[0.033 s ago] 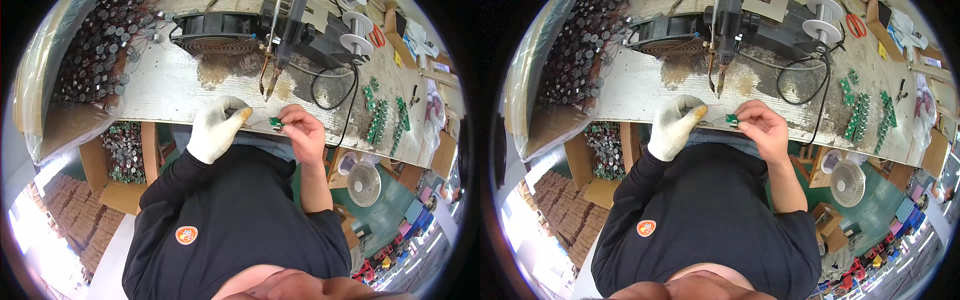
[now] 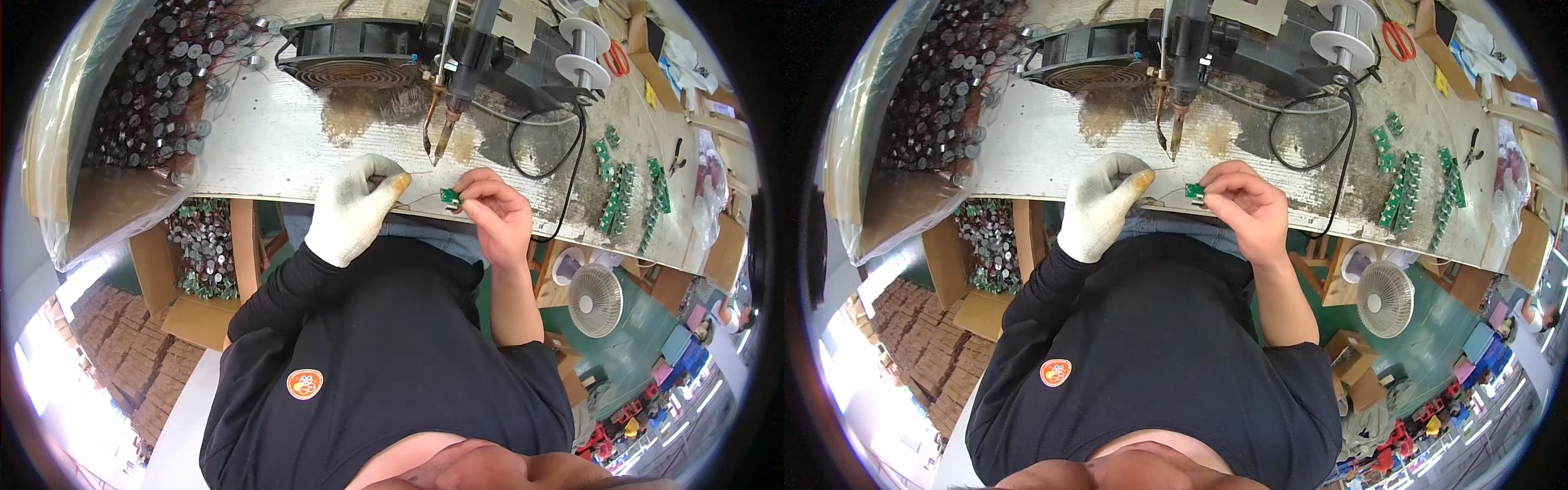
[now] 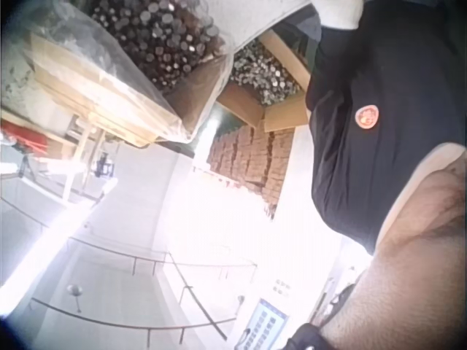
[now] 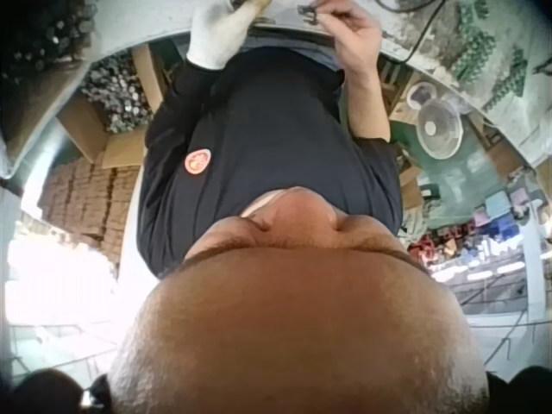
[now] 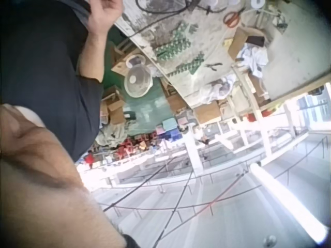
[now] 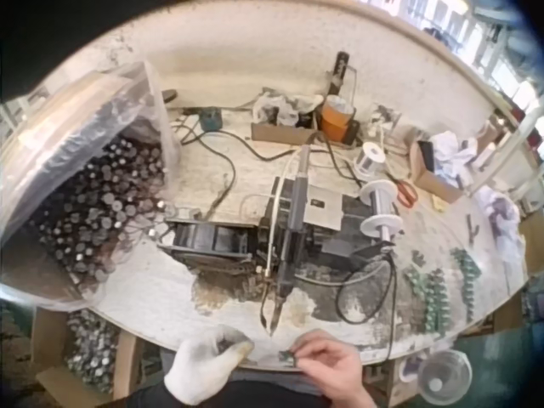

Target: Soldering electronic components and LEDs onto a printed circuit board at a factory workbench.

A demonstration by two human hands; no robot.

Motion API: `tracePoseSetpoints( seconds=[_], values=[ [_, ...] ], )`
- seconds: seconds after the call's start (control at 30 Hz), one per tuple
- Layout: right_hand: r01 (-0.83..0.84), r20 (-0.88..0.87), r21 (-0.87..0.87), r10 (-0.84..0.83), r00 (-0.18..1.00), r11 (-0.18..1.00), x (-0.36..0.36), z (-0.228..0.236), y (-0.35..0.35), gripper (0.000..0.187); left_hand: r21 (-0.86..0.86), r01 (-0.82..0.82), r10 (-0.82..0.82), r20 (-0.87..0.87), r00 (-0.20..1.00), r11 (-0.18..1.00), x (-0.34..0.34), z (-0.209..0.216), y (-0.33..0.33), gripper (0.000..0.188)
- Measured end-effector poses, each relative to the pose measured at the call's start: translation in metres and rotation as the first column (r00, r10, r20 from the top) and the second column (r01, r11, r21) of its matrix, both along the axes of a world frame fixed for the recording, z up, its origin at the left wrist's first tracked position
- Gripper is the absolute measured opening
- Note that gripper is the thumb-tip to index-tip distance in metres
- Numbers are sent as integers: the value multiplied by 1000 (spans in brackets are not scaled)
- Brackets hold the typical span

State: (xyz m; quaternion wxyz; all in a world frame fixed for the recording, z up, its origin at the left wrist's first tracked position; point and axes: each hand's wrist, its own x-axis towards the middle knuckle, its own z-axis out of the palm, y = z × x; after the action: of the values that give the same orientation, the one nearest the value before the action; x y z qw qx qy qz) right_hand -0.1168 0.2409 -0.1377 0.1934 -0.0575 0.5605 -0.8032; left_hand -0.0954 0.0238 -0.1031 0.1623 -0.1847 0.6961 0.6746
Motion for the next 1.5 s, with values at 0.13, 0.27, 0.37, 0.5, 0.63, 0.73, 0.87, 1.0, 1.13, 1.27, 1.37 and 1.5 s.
tracePoseSetpoints(
  seconds=[0.13, 0.27, 0.37, 0.5, 0.63, 0.73, 0.87, 1.0, 1.13, 1.27, 1.37, 1.5],
  values=[
    [159, 40, 50, -161, 986, 986, -2, 5, -17, 31, 110, -104, 96, 73, 993, 988, -5, 0, 3, 22],
    [203, -23, 97, -202, 979, 974, -6, 2, -25, 32, 43, -66, 68, -38, 997, 997, -9, -6, 6, 20],
    [219, -168, 113, -199, 966, 969, -7, -5, -28, 29, 77, -59, 62, -40, 997, 995, -10, -8, 7, 21],
    [254, -218, 108, -227, 949, 961, -10, -2, -33, 24, 163, -70, 63, 47, 997, 984, -13, -3, 6, 21],
    [286, -250, 101, -254, 934, 953, -10, 2, -36, 23, 213, -78, 57, 102, 993, 974, -14, 0, 4, 18],
    [292, -272, 118, -252, 929, 949, -9, 3, -38, 23, 254, -106, 73, 137, 988, 961, -13, 0, 5, 16],
    [294, -286, 106, -254, 924, 950, -7, 3, -38, 24, 259, -160, 124, 150, 981, 953, -13, 6, 7, 15],
    [298, -299, 103, -257, 919, 949, -7, 4, -38, 24, 233, -171, 143, 133, 981, 957, -11, 1, 7, 16],
    [283, -315, 109, -237, 919, 953, -6, 2, -37, 26, 198, -184, 161, 128, 979, 963, -12, 3, 11, 16],
    [290, -315, 105, -245, 917, 951, -7, 3, -38, 26, 202, -212, 186, 139, 973, 956, -13, 5, 12, 14],
    [313, -305, 85, -275, 912, 946, -7, 4, -40, 25, 192, -215, 194, 127, 973, 958, -14, 5, 12, 17],
    [318, -316, 82, -278, 907, 944, -8, 4, -40, 25, 166, -180, 161, 123, 979, 970, -14, 8, 10, 17]
  ],
)
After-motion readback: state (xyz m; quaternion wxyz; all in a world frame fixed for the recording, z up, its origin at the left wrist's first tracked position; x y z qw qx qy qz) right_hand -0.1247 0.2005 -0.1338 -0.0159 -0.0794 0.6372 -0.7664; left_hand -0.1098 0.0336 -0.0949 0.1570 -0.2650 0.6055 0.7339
